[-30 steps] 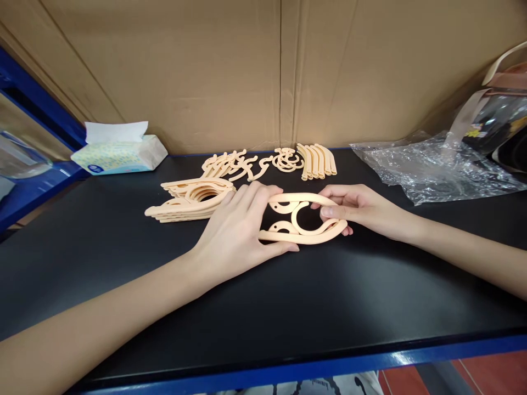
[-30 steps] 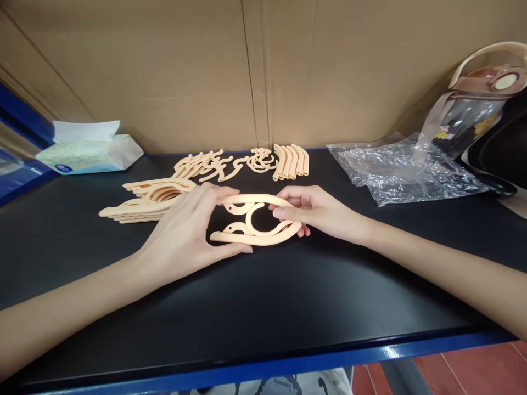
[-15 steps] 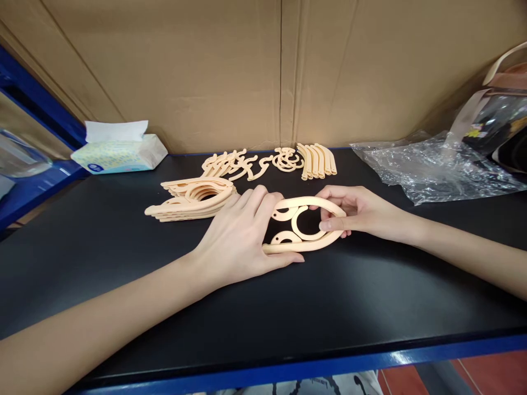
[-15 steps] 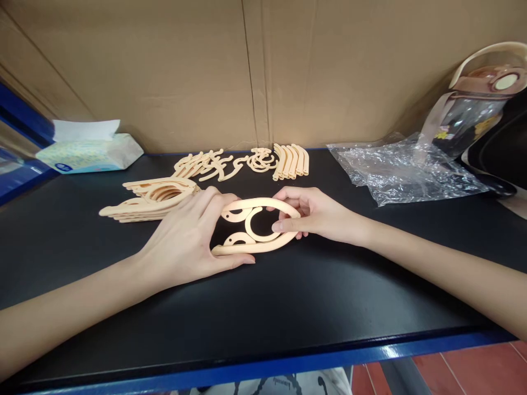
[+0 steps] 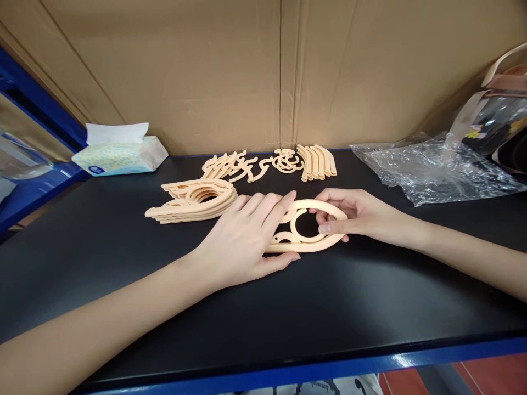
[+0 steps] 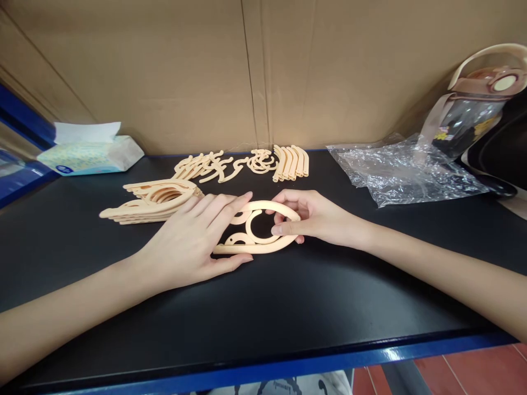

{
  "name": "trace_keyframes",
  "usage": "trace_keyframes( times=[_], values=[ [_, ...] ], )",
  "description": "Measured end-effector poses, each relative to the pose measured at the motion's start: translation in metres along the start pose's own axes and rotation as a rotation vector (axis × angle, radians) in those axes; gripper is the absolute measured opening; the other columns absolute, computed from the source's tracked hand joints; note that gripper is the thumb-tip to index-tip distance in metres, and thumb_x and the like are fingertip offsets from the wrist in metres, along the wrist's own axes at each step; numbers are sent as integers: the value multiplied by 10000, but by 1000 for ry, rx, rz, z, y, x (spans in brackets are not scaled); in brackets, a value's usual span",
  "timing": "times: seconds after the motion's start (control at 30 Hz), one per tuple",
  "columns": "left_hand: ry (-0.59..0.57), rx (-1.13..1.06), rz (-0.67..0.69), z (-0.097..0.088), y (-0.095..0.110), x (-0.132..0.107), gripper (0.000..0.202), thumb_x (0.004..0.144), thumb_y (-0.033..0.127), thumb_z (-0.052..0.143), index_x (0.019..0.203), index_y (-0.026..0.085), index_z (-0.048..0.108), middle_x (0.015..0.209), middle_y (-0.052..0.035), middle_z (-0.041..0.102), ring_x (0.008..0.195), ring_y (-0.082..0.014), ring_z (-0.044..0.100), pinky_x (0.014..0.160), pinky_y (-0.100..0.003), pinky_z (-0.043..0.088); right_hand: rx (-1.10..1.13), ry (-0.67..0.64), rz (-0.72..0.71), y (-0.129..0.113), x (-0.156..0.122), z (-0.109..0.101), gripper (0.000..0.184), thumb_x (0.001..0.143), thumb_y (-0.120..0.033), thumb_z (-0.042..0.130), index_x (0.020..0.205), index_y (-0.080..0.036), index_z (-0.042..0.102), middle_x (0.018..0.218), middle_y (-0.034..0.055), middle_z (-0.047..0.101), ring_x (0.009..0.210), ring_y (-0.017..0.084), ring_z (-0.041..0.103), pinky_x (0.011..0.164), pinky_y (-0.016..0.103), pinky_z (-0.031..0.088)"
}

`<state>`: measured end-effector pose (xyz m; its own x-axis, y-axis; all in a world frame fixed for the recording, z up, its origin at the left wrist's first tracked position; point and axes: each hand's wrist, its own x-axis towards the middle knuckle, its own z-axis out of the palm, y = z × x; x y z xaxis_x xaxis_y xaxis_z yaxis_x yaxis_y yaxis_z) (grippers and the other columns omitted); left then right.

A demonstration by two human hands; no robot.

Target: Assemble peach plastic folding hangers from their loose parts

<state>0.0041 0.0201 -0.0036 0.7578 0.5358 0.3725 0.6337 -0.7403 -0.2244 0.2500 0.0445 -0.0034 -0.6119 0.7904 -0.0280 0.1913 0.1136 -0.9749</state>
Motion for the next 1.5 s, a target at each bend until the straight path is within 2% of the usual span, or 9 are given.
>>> trace_keyframes(
  times=[0.23, 0.4, 0.5, 0.67, 0.8, 0.93, 1.03, 1.13, 1.5],
  values=[
    [-27, -39, 11, -2, 2, 0, 666, 929, 479, 503, 1386, -2, 448, 1218, -168, 618, 1014, -304, 595, 850, -405, 431, -40, 8, -22, 4, -1, 0, 395, 813, -342, 736, 1121, -196, 538, 755, -50, 563, 591, 65, 515, 504, 185, 457],
    [10, -252, -71, 0, 0, -2, 633, 911, 473, 515, 1356, 23, 495, 1145, -157, 645, 937, -287, 620, 803, -403, 460, -305, 24, -253, 6, -5, 0, 422, 879, -407, 660, 1227, -220, 509, 921, -1, 610, 804, 113, 592, 699, 233, 494],
    [38, -450, -129, -2, 0, -4, 581, 949, 459, 467, 1350, 40, 502, 1130, -141, 650, 935, -252, 621, 796, -364, 473, -493, 37, -393, 4, -7, -3, 500, 854, -490, 668, 1242, -219, 505, 942, 8, 631, 762, 124, 594, 670, 242, 483],
    [30, -842, -281, -12, 3, -4, 345, 1002, 411, 413, 1094, 174, 646, 833, 4, 693, 701, -127, 631, 626, -228, 464, -598, 151, -409, 0, -12, -4, 266, 947, -454, 544, 991, -205, 630, 756, -10, 664, 624, 104, 594, 586, 225, 444],
    [63, -983, -434, -12, 4, -3, 260, 1013, 389, 431, 1075, 195, 593, 711, 60, 648, 573, -91, 638, 541, -181, 478, -321, 114, -237, -2, -14, 3, 303, 969, -418, 515, 851, -181, 664, 554, -41, 589, 479, 77, 537, 484, 203, 418],
    [157, -674, -285, -8, 3, -4, 274, 999, 333, 485, 1222, 180, 529, 1063, -28, 690, 886, -136, 686, 759, -226, 528, -55, 87, -75, -2, -11, 8, 303, 948, -407, 556, 802, -163, 660, 522, -31, 607, 436, 81, 550, 452, 201, 434],
    [158, -365, -134, -7, 3, -3, 619, 891, 541, 608, 1336, 136, 464, 1315, -130, 578, 1158, -248, 582, 945, -351, 484, 32, 84, -19, -2, -7, 7, 305, 935, -423, 574, 861, -145, 675, 517, -19, 621, 427, 96, 563, 451, 218, 449],
    [86, -250, -109, -7, 4, -3, 840, 790, 642, 671, 1389, 112, 414, 1359, -156, 541, 1166, -280, 564, 974, -397, 461, 81, 77, 16, -1, -4, 4, 317, 921, -442, 594, 914, -137, 679, 510, -15, 629, 417, 101, 563, 445, 225, 447],
    [57, -280, -30, -4, 6, -3, 749, 895, 588, 568, 1413, 80, 379, 1400, -174, 509, 1238, -281, 504, 1002, -406, 435, 190, -186, 74, -8, -6, 8, 361, 916, -383, 621, 1168, -127, 591, 660, 4, 696, 519, 104, 618, 500, 219, 494]
  ],
)
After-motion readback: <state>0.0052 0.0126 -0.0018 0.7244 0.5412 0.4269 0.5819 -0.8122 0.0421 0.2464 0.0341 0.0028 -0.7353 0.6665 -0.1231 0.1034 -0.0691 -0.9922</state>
